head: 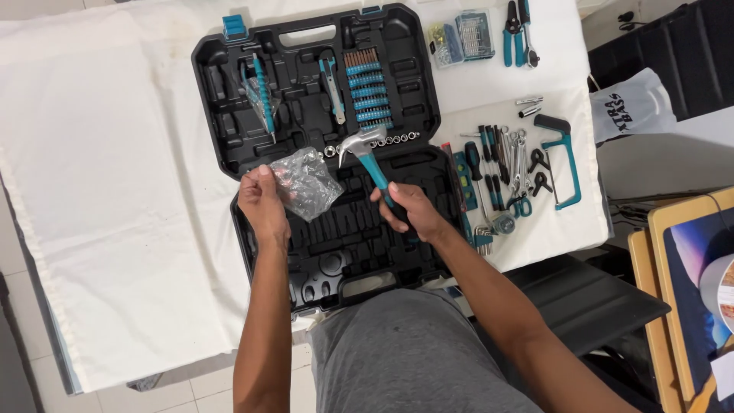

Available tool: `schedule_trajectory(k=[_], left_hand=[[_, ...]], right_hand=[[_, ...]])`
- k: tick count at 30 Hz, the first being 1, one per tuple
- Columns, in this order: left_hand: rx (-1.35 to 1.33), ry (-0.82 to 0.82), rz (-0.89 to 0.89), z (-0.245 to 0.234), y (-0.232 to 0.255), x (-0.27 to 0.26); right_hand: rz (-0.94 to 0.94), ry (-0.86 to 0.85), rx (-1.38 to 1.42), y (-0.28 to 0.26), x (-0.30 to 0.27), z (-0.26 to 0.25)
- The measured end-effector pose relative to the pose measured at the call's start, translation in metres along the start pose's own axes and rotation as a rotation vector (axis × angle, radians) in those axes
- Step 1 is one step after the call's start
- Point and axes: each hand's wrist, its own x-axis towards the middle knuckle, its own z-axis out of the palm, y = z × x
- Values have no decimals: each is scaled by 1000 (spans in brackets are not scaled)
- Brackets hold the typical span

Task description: Organizing and inspecting various tools from a toolkit on a table.

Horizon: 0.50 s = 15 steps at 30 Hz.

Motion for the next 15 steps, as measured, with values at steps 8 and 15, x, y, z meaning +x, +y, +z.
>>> schedule_trajectory(k=[8,15], left_hand=[[61,-63,114,12,24,7],[88,-199,185,25,31,16]], right_hand=[[-382,398,-867,-8,6,7],[-422,439,-1072,-16,-1,26]])
